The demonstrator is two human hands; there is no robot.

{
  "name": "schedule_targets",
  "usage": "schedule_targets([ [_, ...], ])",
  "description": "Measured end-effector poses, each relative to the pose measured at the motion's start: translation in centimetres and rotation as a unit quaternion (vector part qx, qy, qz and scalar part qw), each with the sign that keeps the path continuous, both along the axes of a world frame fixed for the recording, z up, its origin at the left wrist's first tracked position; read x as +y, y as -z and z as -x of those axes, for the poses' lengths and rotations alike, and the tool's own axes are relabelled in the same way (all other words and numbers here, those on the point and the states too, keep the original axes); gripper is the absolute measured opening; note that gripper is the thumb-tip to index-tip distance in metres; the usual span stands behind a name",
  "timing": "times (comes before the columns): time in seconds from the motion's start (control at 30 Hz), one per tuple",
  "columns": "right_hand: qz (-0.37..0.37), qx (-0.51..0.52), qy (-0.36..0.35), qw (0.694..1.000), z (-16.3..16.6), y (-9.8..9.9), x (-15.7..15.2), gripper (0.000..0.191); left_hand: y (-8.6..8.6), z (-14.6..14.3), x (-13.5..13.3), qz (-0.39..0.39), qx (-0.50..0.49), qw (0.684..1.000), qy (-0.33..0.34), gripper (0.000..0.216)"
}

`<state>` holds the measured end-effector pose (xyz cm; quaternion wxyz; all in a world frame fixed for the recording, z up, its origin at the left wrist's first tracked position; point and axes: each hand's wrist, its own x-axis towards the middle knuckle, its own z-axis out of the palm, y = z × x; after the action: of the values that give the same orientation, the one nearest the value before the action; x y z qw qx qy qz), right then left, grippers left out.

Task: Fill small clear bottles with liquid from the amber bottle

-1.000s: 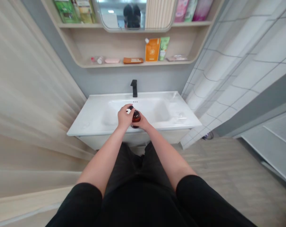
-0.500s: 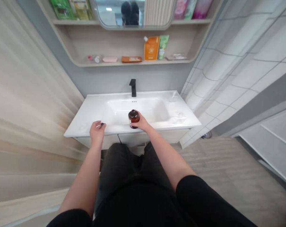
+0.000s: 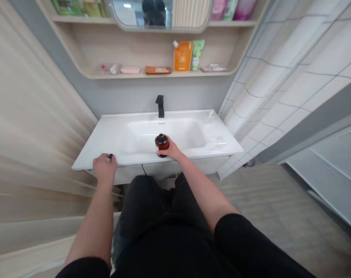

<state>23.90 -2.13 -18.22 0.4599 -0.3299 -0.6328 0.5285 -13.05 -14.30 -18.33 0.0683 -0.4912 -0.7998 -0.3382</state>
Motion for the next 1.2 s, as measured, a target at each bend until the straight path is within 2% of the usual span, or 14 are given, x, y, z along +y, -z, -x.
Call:
schedule_targets([
  [0.27, -0.01, 0.003, 0.001, 1.0, 0.1, 0.4, 0.2, 0.119, -1.0, 0.0, 0.3, 0.022, 0.012, 0.999, -0.022, 0.025],
  [0.4, -0.007, 0.008, 0.002, 1.0, 0.2, 0.5, 0.3, 0.12, -2.5, -0.7, -0.4, -0.021, 0.029, 0.999, 0.013, 0.026],
  [0.53, -0.003, -0.002, 0.002, 1.0, 0.1, 0.3, 0.2, 0.119, -4.6, -3.6, -0.3, -0.09, 0.001, 0.992, 0.091, 0.03],
  [0.6, -0.008, -0.008, 0.002, 1.0, 0.1, 0.1, 0.2, 0.118, -5.4, -6.2, 0.6, -0.1, -0.063, 0.979, 0.167, 0.039],
  [0.67, -0.02, -0.015, 0.004, 1.0, 0.0, -0.1, 0.1, 0.119, -5.8, -9.5, 2.0, -0.073, -0.149, 0.949, 0.268, 0.052],
  [0.73, -0.034, -0.015, 0.008, 0.999, 0.0, -0.3, 0.0, 0.12, -5.8, -13.0, 3.8, -0.025, -0.226, 0.908, 0.351, 0.069],
  [0.8, -0.042, -0.014, 0.013, 0.999, 0.1, -0.3, 0.0, 0.119, -5.4, -16.3, 5.6, 0.008, -0.275, 0.878, 0.392, 0.083],
  [0.9, -0.047, -0.022, 0.022, 0.998, 0.2, -0.4, -0.1, 0.112, -4.3, -19.8, 7.7, -0.009, -0.31, 0.876, 0.37, 0.091],
  [1.0, -0.046, -0.015, 0.02, 0.999, 0.3, -0.5, -0.2, 0.113, -3.0, -21.1, 8.9, -0.032, -0.345, 0.877, 0.331, 0.09],
  [1.07, -0.041, -0.004, 0.019, 0.999, 0.4, -0.4, -0.1, 0.12, -2.5, -21.1, 9.3, -0.028, -0.362, 0.872, 0.329, 0.089],
  [1.2, -0.053, -0.009, 0.011, 0.999, 0.6, 0.0, 0.4, 0.128, -2.8, -20.2, 9.4, -0.01, -0.329, 0.879, 0.345, 0.08],
])
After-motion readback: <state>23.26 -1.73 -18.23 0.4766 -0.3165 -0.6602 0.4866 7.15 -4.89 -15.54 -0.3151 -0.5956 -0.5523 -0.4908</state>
